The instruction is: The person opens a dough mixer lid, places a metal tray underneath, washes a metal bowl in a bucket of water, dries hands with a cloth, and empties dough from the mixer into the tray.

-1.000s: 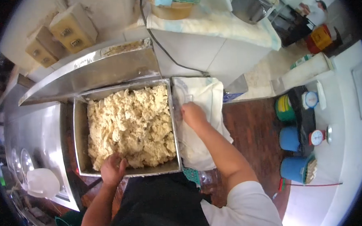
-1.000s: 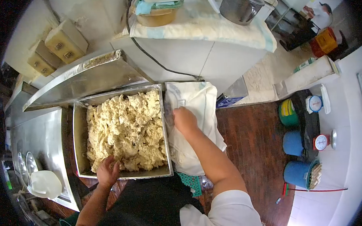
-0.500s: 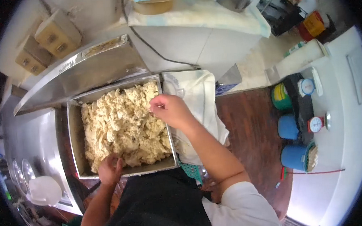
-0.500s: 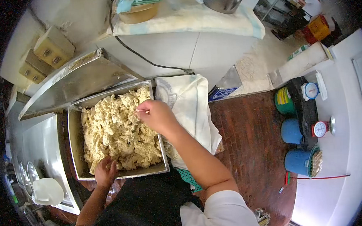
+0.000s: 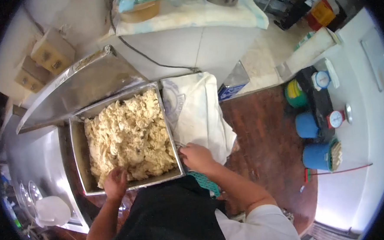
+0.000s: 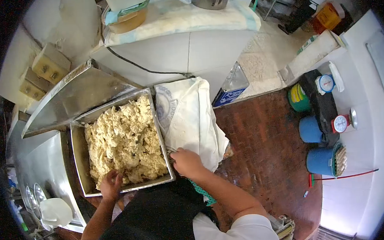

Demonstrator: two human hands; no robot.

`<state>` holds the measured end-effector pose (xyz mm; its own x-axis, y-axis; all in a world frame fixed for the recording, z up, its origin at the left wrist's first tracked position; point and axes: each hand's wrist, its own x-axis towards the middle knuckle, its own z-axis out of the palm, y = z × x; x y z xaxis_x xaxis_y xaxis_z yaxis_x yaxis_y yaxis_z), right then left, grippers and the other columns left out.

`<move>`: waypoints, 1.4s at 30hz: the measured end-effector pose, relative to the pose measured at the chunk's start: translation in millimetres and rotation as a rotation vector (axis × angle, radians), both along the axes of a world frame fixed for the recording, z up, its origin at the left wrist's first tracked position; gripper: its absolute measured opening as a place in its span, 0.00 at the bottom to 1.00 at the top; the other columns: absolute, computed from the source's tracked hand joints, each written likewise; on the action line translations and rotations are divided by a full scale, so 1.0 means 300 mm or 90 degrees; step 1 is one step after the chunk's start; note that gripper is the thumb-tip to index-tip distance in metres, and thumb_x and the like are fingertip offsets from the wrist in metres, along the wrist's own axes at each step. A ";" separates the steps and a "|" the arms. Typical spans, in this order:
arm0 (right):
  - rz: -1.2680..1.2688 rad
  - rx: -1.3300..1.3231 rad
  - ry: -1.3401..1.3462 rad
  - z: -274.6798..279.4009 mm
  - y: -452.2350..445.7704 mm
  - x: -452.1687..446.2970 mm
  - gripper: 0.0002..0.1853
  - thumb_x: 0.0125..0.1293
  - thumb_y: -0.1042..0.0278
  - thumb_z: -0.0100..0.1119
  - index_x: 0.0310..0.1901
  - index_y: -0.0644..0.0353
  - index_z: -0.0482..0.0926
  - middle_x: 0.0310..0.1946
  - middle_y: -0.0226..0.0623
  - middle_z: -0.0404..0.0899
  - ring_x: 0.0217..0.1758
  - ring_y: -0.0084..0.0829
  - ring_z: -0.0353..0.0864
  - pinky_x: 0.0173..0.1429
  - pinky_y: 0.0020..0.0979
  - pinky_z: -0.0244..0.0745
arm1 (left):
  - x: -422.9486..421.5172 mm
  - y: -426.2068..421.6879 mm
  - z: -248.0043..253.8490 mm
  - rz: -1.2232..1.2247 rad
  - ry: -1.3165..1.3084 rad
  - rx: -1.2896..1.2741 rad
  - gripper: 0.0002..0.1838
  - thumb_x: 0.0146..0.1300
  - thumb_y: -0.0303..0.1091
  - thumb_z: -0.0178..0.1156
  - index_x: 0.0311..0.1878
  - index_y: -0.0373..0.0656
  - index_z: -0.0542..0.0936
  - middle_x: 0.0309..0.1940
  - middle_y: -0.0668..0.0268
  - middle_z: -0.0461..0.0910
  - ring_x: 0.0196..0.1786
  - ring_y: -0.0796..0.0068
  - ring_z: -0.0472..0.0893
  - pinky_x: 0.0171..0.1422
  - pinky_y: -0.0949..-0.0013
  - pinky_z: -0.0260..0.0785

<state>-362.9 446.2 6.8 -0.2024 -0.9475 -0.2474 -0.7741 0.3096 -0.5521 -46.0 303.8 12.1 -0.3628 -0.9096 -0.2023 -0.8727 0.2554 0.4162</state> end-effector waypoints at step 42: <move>0.044 0.071 0.056 0.007 0.022 -0.036 0.10 0.61 0.67 0.53 0.35 0.61 0.83 0.35 0.42 0.81 0.37 0.43 0.82 0.44 0.42 0.77 | 0.002 0.005 0.002 0.011 0.049 -0.038 0.16 0.58 0.45 0.63 0.45 0.45 0.82 0.37 0.58 0.84 0.41 0.56 0.83 0.47 0.58 0.74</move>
<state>-373.6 452.8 8.9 -0.1626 -0.9277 -0.3360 -0.8395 0.3090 -0.4469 -45.5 305.2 12.8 -0.3590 -0.9256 -0.1199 -0.8430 0.2665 0.4673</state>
